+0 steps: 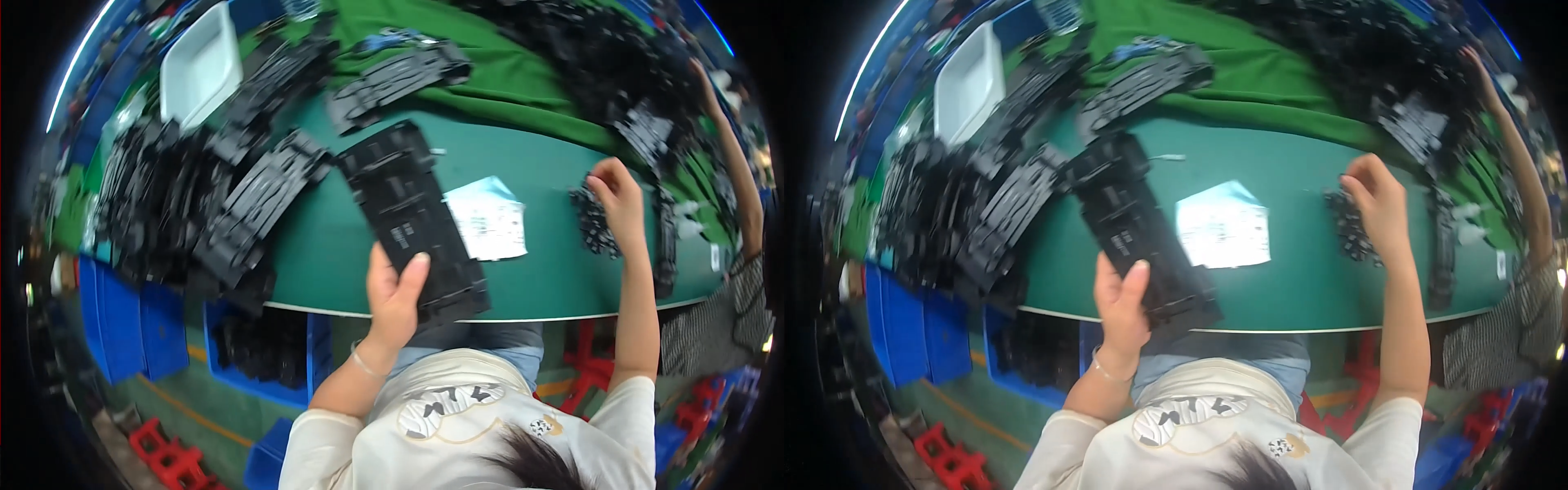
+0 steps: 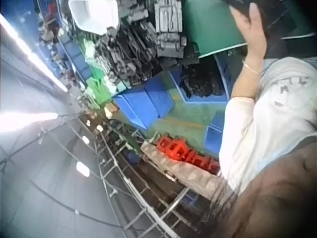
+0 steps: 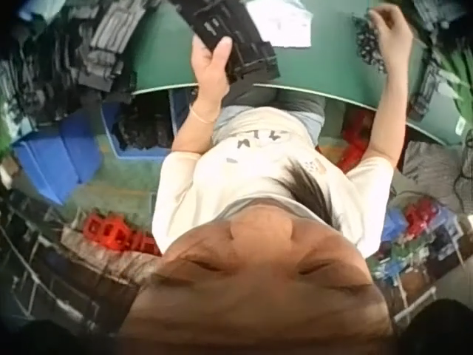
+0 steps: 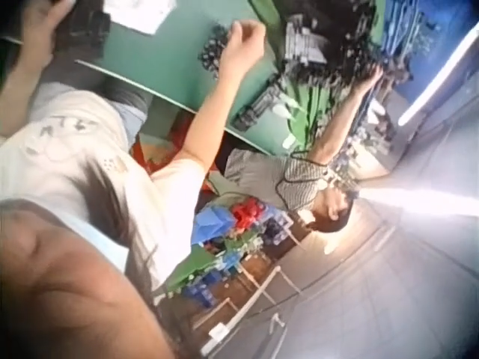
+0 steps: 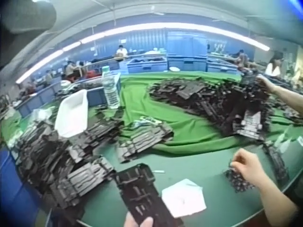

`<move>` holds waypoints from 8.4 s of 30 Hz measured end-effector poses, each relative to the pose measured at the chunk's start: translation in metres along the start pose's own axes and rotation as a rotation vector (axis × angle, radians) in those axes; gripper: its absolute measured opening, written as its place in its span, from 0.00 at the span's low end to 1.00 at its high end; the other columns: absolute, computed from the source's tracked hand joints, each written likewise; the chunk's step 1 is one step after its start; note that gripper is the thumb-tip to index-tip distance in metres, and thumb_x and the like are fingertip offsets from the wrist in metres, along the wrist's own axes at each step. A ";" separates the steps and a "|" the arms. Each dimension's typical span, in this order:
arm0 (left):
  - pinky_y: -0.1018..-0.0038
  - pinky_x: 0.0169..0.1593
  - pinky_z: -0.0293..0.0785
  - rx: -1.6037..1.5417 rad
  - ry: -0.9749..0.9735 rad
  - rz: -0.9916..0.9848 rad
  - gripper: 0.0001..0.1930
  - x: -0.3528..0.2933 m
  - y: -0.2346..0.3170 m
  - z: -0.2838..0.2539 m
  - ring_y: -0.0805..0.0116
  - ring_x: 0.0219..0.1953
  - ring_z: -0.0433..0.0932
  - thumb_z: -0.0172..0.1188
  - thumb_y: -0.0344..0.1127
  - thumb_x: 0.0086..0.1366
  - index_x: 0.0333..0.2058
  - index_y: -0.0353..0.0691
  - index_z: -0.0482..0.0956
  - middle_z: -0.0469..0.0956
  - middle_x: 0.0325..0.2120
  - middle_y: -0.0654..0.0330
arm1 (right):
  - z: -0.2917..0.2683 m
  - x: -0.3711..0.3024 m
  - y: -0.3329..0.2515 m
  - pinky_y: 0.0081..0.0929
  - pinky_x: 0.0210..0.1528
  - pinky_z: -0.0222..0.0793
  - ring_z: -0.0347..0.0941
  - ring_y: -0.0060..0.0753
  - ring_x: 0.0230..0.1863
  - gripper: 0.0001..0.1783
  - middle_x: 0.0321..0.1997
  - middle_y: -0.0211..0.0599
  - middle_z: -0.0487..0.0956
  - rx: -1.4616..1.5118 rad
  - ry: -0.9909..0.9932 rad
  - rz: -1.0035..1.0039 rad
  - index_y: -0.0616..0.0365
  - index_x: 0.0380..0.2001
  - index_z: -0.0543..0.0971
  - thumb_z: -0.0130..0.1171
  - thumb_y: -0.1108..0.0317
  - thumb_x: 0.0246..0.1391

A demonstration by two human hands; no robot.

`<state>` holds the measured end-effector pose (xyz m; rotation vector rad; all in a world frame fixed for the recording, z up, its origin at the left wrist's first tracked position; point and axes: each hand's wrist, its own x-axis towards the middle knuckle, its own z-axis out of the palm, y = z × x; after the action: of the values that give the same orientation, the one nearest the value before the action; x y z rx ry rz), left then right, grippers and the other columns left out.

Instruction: Assembling small plastic parts onto a toy car chassis.

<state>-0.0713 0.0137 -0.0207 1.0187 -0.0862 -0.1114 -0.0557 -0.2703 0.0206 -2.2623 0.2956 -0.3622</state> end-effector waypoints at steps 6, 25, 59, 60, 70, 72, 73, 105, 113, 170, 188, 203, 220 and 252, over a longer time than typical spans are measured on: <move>0.78 0.46 0.59 0.005 -0.047 0.029 0.18 -0.001 0.006 -0.006 0.74 0.41 0.64 0.45 0.27 0.55 0.46 0.33 0.56 0.65 0.40 0.59 | 0.017 -0.002 -0.023 0.10 0.24 0.58 0.61 0.13 0.21 0.05 0.21 0.25 0.69 0.326 -0.161 0.091 0.62 0.25 0.69 0.51 0.74 0.42; 0.74 0.41 0.62 -1.073 -0.408 -0.171 0.07 0.021 0.003 -0.016 0.78 0.22 0.61 0.49 0.36 0.55 0.32 0.45 0.62 0.61 0.16 0.69 | 0.088 -0.091 -0.091 0.25 0.41 0.63 0.65 0.31 0.39 0.03 0.41 0.39 0.61 1.165 -1.238 0.362 0.63 0.24 0.69 0.52 0.76 0.42; 0.80 0.37 0.66 -0.175 0.030 -0.247 0.16 0.002 0.024 -0.020 0.74 0.33 0.69 0.49 0.29 0.49 0.39 0.32 0.64 0.70 0.32 0.58 | 0.063 -0.042 -0.068 0.20 0.27 0.62 0.67 0.28 0.24 0.07 0.25 0.35 0.70 0.002 -0.394 -0.188 0.63 0.25 0.71 0.52 0.81 0.37; 0.80 0.37 0.66 -0.179 0.035 -0.252 0.16 0.002 0.025 -0.020 0.74 0.33 0.69 0.49 0.29 0.49 0.39 0.32 0.64 0.70 0.32 0.58 | 0.065 -0.042 -0.067 0.21 0.26 0.62 0.67 0.29 0.24 0.07 0.24 0.36 0.70 -0.022 -0.368 -0.233 0.63 0.25 0.70 0.51 0.81 0.37; 0.78 0.39 0.66 -0.216 0.008 -0.283 0.17 0.001 0.023 -0.023 0.73 0.35 0.69 0.49 0.28 0.49 0.40 0.32 0.63 0.69 0.33 0.58 | 0.074 -0.041 -0.062 0.28 0.25 0.61 0.64 0.39 0.25 0.07 0.21 0.39 0.65 -0.193 -0.322 -0.450 0.62 0.21 0.68 0.51 0.81 0.33; 0.78 0.40 0.66 -0.213 0.008 -0.278 0.17 0.001 0.023 -0.023 0.73 0.35 0.69 0.49 0.28 0.49 0.40 0.32 0.63 0.69 0.34 0.58 | 0.075 -0.041 -0.062 0.28 0.25 0.60 0.63 0.40 0.25 0.07 0.20 0.38 0.65 -0.210 -0.337 -0.470 0.62 0.21 0.67 0.52 0.81 0.33; 0.78 0.40 0.66 -0.208 0.006 -0.271 0.17 0.001 0.023 -0.023 0.73 0.35 0.69 0.49 0.28 0.49 0.40 0.32 0.63 0.69 0.34 0.58 | 0.076 -0.041 -0.062 0.29 0.26 0.60 0.63 0.40 0.25 0.08 0.20 0.38 0.64 -0.226 -0.350 -0.491 0.62 0.21 0.67 0.52 0.81 0.33; 0.77 0.43 0.64 -0.115 0.007 -0.238 0.19 0.000 0.023 -0.022 0.71 0.38 0.68 0.50 0.29 0.48 0.41 0.32 0.61 0.68 0.36 0.56 | 0.051 -0.036 -0.065 0.15 0.34 0.62 0.66 0.19 0.30 0.07 0.28 0.30 0.71 0.584 -0.391 0.138 0.63 0.28 0.70 0.54 0.76 0.40; 0.78 0.38 0.67 -0.046 0.018 -0.195 0.20 -0.001 0.022 -0.015 0.69 0.33 0.70 0.48 0.30 0.48 0.42 0.31 0.61 0.68 0.33 0.55 | 0.051 -0.037 -0.048 0.10 0.27 0.62 0.64 0.14 0.22 0.08 0.21 0.28 0.70 1.184 -0.501 0.371 0.60 0.27 0.70 0.52 0.68 0.45; 0.79 0.43 0.61 -0.114 -0.491 -0.546 0.21 -0.003 0.031 -0.017 0.73 0.40 0.66 0.47 0.32 0.54 0.44 0.24 0.57 0.66 0.38 0.54 | 0.048 -0.041 -0.099 0.14 0.28 0.62 0.66 0.16 0.26 0.04 0.23 0.28 0.71 0.593 -0.367 -0.169 0.62 0.24 0.70 0.53 0.76 0.40; 0.79 0.42 0.64 -0.102 -0.554 -0.583 0.21 0.002 0.038 0.014 0.73 0.39 0.67 0.47 0.35 0.57 0.45 0.28 0.56 0.66 0.37 0.55 | 0.050 -0.038 -0.094 0.15 0.29 0.63 0.66 0.16 0.24 0.07 0.25 0.29 0.73 0.486 -0.396 -0.035 0.63 0.28 0.72 0.50 0.74 0.42; 0.81 0.40 0.64 -0.090 -0.564 -0.583 0.18 0.005 0.035 0.019 0.76 0.37 0.66 0.46 0.34 0.57 0.43 0.29 0.58 0.66 0.36 0.57 | 0.054 -0.036 -0.096 0.15 0.23 0.60 0.64 0.21 0.22 0.09 0.21 0.32 0.69 0.231 -0.244 -0.417 0.62 0.24 0.73 0.50 0.84 0.34; 0.81 0.41 0.64 -0.068 -0.550 -0.583 0.18 0.005 0.035 0.021 0.76 0.37 0.67 0.45 0.33 0.58 0.43 0.29 0.58 0.67 0.36 0.57 | 0.055 -0.035 -0.097 0.16 0.23 0.63 0.67 0.24 0.22 0.10 0.21 0.34 0.69 0.124 -0.228 -0.493 0.64 0.23 0.72 0.51 0.85 0.32; 0.77 0.45 0.60 -0.064 -0.512 -0.613 0.20 0.005 0.037 0.022 0.71 0.41 0.66 0.47 0.33 0.55 0.43 0.26 0.59 0.67 0.38 0.54 | 0.052 -0.036 -0.094 0.18 0.21 0.62 0.66 0.27 0.21 0.08 0.21 0.35 0.68 0.203 -0.252 -0.477 0.63 0.22 0.69 0.51 0.83 0.33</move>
<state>-0.0669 0.0142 0.0225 0.9052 -0.2326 -0.9286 -0.0622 -0.1618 0.0529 -2.1289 -0.4012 -0.3277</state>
